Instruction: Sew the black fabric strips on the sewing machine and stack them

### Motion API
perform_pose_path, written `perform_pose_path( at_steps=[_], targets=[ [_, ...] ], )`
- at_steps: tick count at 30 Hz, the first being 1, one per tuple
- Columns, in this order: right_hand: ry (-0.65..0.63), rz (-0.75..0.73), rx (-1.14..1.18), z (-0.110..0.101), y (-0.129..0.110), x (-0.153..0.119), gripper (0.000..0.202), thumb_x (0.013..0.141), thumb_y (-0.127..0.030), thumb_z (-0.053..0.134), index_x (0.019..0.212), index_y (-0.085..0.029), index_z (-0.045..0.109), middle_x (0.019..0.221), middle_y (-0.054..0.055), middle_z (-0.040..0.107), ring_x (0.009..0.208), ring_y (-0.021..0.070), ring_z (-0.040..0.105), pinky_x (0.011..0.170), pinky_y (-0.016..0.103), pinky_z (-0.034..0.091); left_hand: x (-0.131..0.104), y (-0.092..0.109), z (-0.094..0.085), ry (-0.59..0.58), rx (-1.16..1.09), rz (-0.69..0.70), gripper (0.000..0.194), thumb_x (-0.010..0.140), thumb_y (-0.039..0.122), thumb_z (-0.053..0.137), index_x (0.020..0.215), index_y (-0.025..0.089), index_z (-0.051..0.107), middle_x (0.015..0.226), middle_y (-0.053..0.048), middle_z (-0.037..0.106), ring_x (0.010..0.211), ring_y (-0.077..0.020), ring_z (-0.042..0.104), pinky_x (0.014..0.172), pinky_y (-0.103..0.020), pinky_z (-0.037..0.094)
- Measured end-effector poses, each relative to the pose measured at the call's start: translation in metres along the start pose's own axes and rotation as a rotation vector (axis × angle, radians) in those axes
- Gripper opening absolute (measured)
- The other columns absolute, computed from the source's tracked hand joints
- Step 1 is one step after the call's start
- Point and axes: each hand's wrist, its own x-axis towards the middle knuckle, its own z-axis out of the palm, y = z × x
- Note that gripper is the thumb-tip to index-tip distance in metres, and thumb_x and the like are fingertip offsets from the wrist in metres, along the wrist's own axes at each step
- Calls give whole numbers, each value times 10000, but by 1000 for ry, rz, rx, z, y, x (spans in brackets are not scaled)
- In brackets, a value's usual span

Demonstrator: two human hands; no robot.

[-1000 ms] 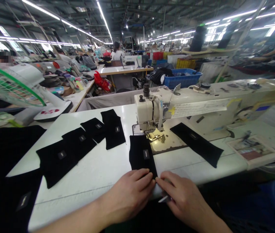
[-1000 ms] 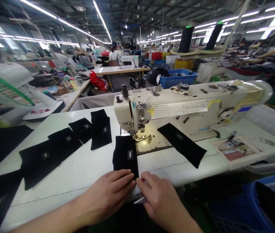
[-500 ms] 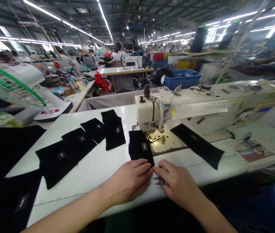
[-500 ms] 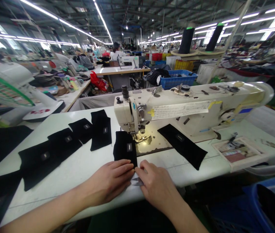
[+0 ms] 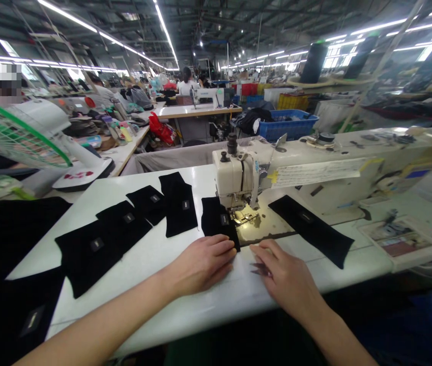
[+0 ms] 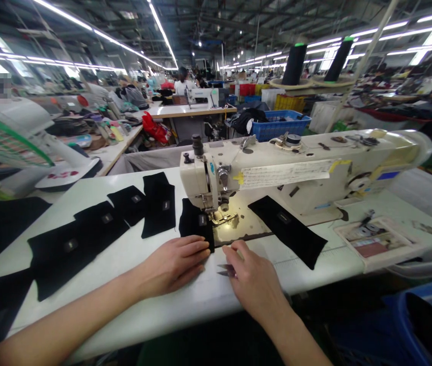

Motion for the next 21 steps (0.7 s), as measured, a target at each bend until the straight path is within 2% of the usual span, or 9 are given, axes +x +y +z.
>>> perform_pose_path(
  at_steps=[3, 6, 10, 14, 21],
  targets=[
    [126, 111, -106, -5, 16, -8, 358, 893, -100, 498, 1196, -211, 653, 1137, 62, 675, 757, 158, 690, 608, 251, 527, 1, -7, 1, -12, -8, -9, 275, 1007, 227, 466, 1201, 130, 635, 1204, -137, 671, 1162, -269, 618, 969, -422, 576],
    [220, 316, -236, -15, 32, -13, 270, 966, -226, 486, 1155, -217, 679, 1165, 54, 669, 704, 154, 687, 561, 272, 521, 3, -13, 1, 6, -22, -9, 286, 1004, 221, 471, 1218, 130, 637, 1210, -139, 673, 1167, -266, 621, 966, -421, 578],
    [191, 550, -354, -26, 54, -19, 315, 998, -375, 470, 1158, -203, 680, 1223, 66, 653, 667, 165, 672, 500, 308, 491, 6, -20, 1, 19, -10, -12, 290, 999, 219, 481, 1212, 120, 650, 1208, -139, 681, 1160, -267, 628, 963, -418, 582],
    [118, 611, -370, -30, 74, -26, 356, 968, -450, 505, 1130, -193, 692, 1178, 86, 664, 644, 172, 665, 508, 319, 487, 9, -26, -1, -2, 18, -32, 295, 1008, 234, 472, 1212, 127, 657, 1219, -133, 680, 1158, -265, 628, 963, -414, 581],
    [142, 579, -324, -31, 84, -30, 312, 993, -362, 452, 1009, -223, 731, 1112, 47, 701, 636, 162, 648, 535, 321, 456, 16, -37, -3, 15, 1, -30, 306, 1027, 239, 441, 1187, 125, 675, 1188, -135, 685, 1128, -242, 637, 960, -398, 581]
  ],
)
